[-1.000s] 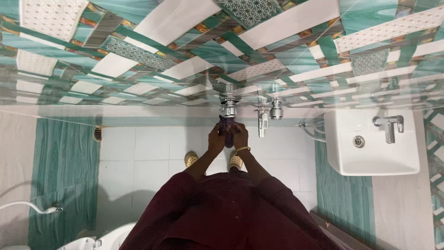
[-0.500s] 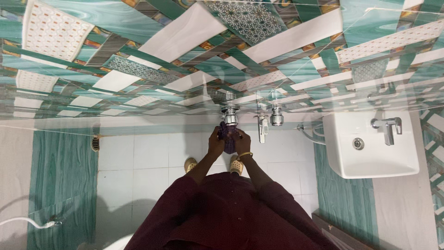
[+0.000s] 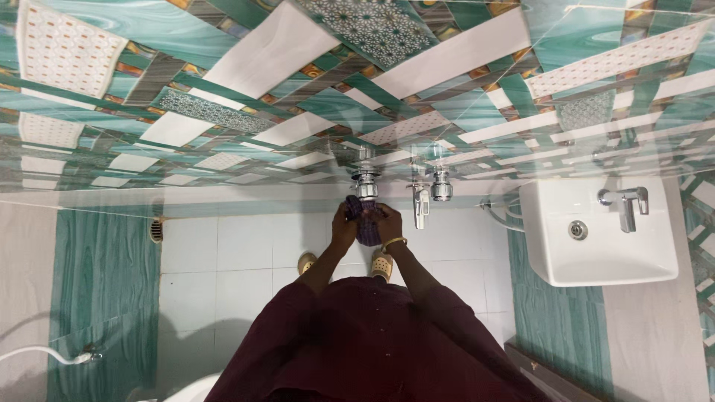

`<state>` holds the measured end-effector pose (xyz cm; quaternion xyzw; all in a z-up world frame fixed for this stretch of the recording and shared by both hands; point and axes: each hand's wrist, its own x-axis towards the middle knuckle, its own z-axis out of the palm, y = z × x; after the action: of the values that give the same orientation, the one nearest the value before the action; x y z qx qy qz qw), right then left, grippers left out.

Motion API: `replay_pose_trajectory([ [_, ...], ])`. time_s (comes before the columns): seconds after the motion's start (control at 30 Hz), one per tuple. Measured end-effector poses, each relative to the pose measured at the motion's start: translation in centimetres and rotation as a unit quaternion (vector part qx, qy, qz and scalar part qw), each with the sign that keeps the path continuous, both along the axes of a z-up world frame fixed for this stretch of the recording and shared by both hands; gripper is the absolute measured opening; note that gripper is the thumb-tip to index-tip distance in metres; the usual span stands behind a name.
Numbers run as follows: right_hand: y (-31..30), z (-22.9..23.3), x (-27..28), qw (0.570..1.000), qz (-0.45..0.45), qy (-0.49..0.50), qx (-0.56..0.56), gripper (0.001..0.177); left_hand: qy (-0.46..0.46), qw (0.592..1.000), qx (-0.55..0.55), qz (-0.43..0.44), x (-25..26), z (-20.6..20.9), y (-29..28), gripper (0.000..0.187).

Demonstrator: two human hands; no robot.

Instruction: The person cleans a bathroom faucet using a cloth, wiping around the handles and the spout.

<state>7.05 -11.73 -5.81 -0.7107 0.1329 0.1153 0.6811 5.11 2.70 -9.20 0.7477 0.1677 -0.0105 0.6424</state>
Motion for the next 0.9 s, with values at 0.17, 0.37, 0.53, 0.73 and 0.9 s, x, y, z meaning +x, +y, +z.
replay_pose_trajectory([
  [0.17, 0.8, 1.4, 1.1, 0.999, -0.005, -0.036, 0.018, 0.023, 0.031, 0.998, -0.058, -0.009, 1.4, 1.5, 0.6, 0.036],
  [0.37, -1.5, 6.3, -2.2, 0.996, -0.076, 0.015, 0.044, 0.031, 0.073, 0.987, -0.131, -0.055, -4.1, 13.1, 1.5, 0.055],
  [0.53, -0.5, 13.3, -3.2, 0.977, -0.126, -0.109, 0.133, 0.040, -0.127, 0.989, -0.074, -0.028, -3.8, 19.4, 1.0, 0.054],
  [0.73, 6.0, 12.1, 0.4, 0.888, -0.014, -0.357, -0.290, 0.041, -0.051, 0.977, -0.205, 0.033, -0.2, 15.6, -0.9, 0.062],
  [0.9, 6.9, 10.4, 0.4, 0.903, -0.062, -0.344, -0.250, 0.044, 0.089, 0.933, -0.348, 0.032, 0.3, 12.6, -1.0, 0.070],
])
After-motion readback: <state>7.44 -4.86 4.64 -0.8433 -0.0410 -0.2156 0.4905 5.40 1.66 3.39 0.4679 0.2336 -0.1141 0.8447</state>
